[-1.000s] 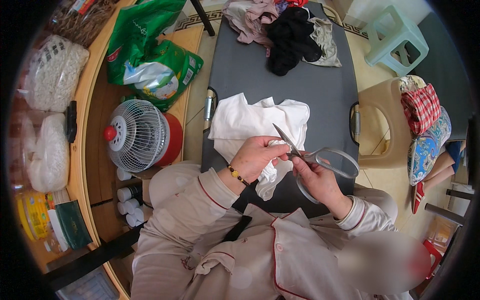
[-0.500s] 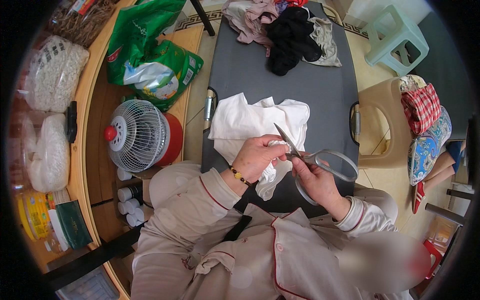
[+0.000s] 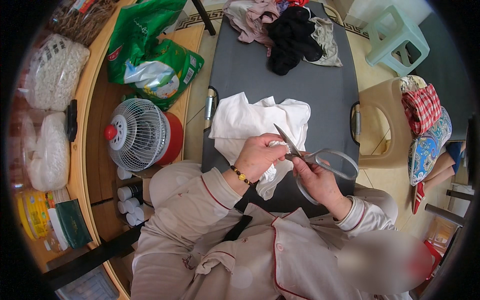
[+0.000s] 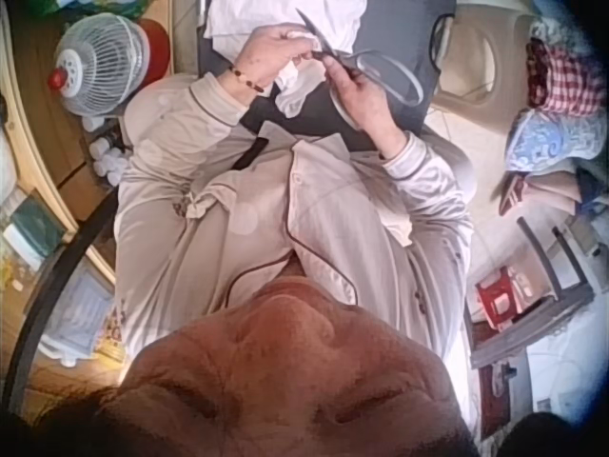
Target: The person sits on the floor and uses scissors to cut a white cloth into small pieces. The person repeatedly snips the fabric and sets the cut pieces aside on the table.
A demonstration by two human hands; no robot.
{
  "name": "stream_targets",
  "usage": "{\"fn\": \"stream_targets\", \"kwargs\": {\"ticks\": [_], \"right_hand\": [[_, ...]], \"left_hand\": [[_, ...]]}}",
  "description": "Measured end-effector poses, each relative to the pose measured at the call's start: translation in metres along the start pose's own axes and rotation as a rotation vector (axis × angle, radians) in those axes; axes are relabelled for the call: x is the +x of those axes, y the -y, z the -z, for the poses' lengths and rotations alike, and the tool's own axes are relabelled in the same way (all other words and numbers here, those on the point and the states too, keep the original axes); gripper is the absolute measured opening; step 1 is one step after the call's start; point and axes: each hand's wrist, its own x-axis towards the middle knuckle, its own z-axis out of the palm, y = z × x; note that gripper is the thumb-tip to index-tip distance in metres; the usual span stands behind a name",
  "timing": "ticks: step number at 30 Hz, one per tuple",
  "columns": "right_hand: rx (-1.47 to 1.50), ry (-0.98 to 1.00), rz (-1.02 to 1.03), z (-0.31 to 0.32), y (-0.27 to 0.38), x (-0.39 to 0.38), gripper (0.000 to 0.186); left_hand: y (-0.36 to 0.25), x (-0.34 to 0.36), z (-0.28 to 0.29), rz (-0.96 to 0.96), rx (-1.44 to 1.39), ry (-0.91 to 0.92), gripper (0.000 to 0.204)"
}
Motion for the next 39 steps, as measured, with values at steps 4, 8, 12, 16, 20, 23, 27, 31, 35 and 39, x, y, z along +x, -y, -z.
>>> {"fn": "stream_targets", "kwargs": {"ticks": [4, 8, 12, 16, 20, 23, 27, 31, 35, 39], "right_hand": [[0.003, 0.019, -0.068, 0.001, 0.008, -0.002, 0.025], [-0.006, 0.017, -0.083, 0.005, 0.006, 0.001, 0.027], [0.042, -0.002, -0.132, 0.006, 0.004, 0.004, 0.030], [0.035, -0.005, -0.143, 0.006, 0.006, 0.003, 0.031], [0.054, -0.005, -0.135, 0.005, 0.005, 0.004, 0.031], [0.043, -0.002, -0.129, 0.005, 0.004, 0.004, 0.030], [0.018, 0.028, -0.128, 0.010, 0.001, 0.005, 0.029], [0.013, 0.008, -0.121, 0.011, 0.003, 0.005, 0.029], [-0.015, -0.011, -0.061, 0.012, 0.004, 0.006, 0.028], [-0.047, -0.029, -0.033, 0.013, 0.004, 0.008, 0.027]], "left_hand": [[-0.004, -0.002, -0.002, -0.017, 0.092, -0.058, 0.022], [-0.006, 0.001, 0.005, 0.045, 0.019, 0.017, 0.021], [-0.008, 0.001, 0.008, 0.083, -0.062, 0.070, 0.020], [-0.012, -0.002, 0.006, 0.079, -0.094, 0.075, 0.021], [-0.010, -0.001, 0.008, 0.093, -0.048, 0.073, 0.023], [-0.011, 0.000, 0.009, 0.083, -0.045, 0.022, 0.022], [-0.015, 0.001, 0.012, 0.061, -0.049, -0.033, 0.021], [-0.024, -0.001, 0.011, 0.053, -0.146, -0.012, 0.020], [-0.020, -0.001, 0.016, -0.028, -0.163, 0.114, 0.019], [-0.018, -0.003, 0.016, -0.099, -0.120, 0.125, 0.019]]}}
